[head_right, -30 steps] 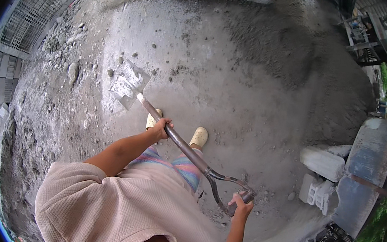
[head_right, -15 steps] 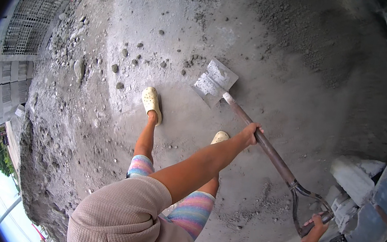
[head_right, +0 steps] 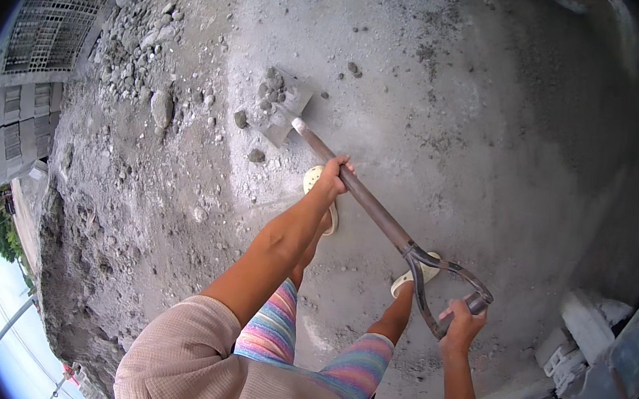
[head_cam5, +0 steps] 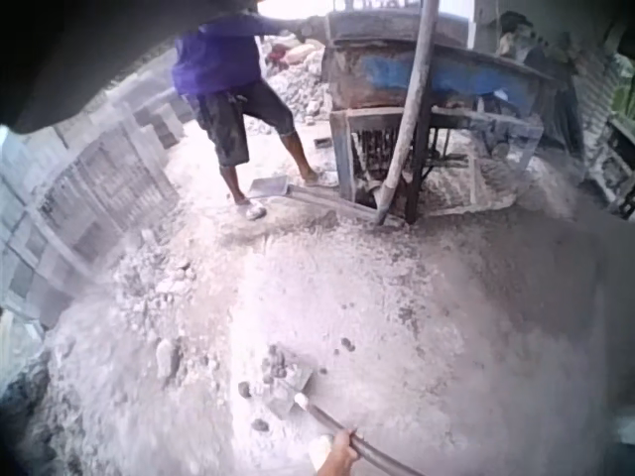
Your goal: The person uses a shovel to scoop wet concrete from a pile and transfer it into a cement mixer. They repeatedly lift and pour the material while another person works nearby.
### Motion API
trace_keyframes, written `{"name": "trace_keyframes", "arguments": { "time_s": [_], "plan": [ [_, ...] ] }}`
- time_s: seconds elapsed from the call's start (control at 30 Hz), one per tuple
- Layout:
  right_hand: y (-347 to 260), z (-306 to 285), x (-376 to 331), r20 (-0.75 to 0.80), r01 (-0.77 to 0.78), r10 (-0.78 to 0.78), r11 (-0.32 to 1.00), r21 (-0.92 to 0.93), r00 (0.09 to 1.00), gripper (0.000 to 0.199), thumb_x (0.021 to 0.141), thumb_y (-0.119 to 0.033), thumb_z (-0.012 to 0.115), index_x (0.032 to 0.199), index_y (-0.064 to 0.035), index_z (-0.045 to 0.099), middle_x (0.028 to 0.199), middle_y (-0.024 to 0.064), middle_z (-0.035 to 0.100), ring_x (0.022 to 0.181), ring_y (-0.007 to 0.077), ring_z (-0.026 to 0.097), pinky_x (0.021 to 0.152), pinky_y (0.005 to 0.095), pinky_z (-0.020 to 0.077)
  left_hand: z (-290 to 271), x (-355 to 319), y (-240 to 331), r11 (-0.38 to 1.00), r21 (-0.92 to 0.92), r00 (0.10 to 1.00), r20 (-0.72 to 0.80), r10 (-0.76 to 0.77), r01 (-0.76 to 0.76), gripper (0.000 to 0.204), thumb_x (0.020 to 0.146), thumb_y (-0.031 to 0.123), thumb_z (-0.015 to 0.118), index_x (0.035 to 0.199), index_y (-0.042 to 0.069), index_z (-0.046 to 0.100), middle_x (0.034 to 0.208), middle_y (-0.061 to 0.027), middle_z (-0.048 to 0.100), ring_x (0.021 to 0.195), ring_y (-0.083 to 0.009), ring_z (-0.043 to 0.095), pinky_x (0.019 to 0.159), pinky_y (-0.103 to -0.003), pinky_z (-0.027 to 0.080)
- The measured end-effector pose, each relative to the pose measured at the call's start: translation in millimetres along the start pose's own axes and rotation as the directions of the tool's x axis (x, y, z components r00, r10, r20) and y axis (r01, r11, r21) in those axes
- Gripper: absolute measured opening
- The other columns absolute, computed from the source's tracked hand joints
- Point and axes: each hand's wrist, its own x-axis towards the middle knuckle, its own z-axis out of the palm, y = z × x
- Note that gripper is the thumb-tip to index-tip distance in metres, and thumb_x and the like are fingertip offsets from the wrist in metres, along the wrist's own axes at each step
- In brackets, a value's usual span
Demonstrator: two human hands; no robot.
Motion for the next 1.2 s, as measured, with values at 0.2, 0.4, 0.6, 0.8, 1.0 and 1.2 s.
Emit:
{"name": "trace_keyframes", "arguments": {
  "time_s": [0.2,0.4,0.6,0.8,1.0,1.2],
  "plan": [
    [71.8,194.7,-134.9,0.431,-0.144,0.002,0.944,0.297,0.902,0.012,0.066,0.002,0.057,0.068,-0.0045,0.048,0.056,0.0018,0.052,0.047,0.0094,0.049,0.048,0.0234,0.0406,-101.3,-70.9,295.9,0.879,0.331,0.915,-0.095,0.392,-0.342,0.016,0.078,0.015,0.052,0.066,0.009,0.044,0.051,-0.0036,0.045,0.043,-0.0167,0.045,0.042,-0.028,0.043],
    [80.5,181.9,-216.3,0.493,-0.242,0.072,0.926,0.290,0.867,0.011,0.063,0.002,0.054,0.059,-0.0043,0.046,0.052,0.0047,0.050,0.044,0.0138,0.048,0.046,0.0249,0.0404,-167.8,-197.0,347.3,0.853,0.194,0.861,-0.065,0.504,-0.485,0.023,0.076,0.021,0.060,0.063,0.012,0.043,0.050,-0.0019,0.045,0.042,-0.0162,0.046,0.043,-0.030,0.043],
    [133.5,20.5,-204.0,0.372,0.025,-0.100,0.979,0.200,0.923,0.008,0.064,0.000,0.054,0.064,-0.0042,0.047,0.053,0.0056,0.050,0.043,0.0145,0.048,0.044,0.0257,0.0411,-196.5,-194.5,123.7,0.980,0.158,0.977,-0.156,0.144,-0.119,0.023,0.071,0.018,0.057,0.055,0.012,0.041,0.050,-0.0031,0.045,0.044,-0.0171,0.045,0.047,-0.030,0.043],
    [182.0,-215.6,-225.1,0.019,-0.088,0.086,0.969,0.229,0.996,0.012,0.059,0.000,0.051,0.066,-0.0053,0.043,0.051,0.0050,0.044,0.041,0.0179,0.046,0.040,0.0294,0.0409,-196.7,-227.8,-139.7,0.979,0.149,0.990,-0.052,-0.134,0.141,0.014,0.073,0.013,0.056,0.064,0.010,0.045,0.055,-0.0025,0.044,0.049,-0.0181,0.047,0.049,-0.032,0.044],
    [180.7,-324.4,-262.6,-0.216,0.028,0.000,0.991,0.127,0.976,0.017,0.058,-0.002,0.053,0.072,-0.0053,0.043,0.050,0.0042,0.041,0.036,0.0181,0.043,0.036,0.0308,0.0404,-202.9,-242.2,-278.6,0.878,0.135,0.883,0.040,-0.468,0.459,0.013,0.074,0.010,0.058,0.073,0.009,0.045,0.063,-0.0030,0.046,0.054,-0.0179,0.049,0.052,-0.033,0.045],
    [181.6,-220.6,-252.7,-0.273,-0.127,0.157,0.984,0.125,0.949,0.019,0.059,-0.002,0.053,0.074,-0.0063,0.042,0.051,0.0032,0.041,0.035,0.0161,0.042,0.035,0.0303,0.0389,-228.9,-173.0,-219.6,0.858,0.136,0.869,-0.097,-0.486,0.495,0.013,0.074,0.013,0.058,0.072,0.010,0.046,0.062,-0.0018,0.046,0.055,-0.0176,0.050,0.053,-0.034,0.046]
  ]
}}
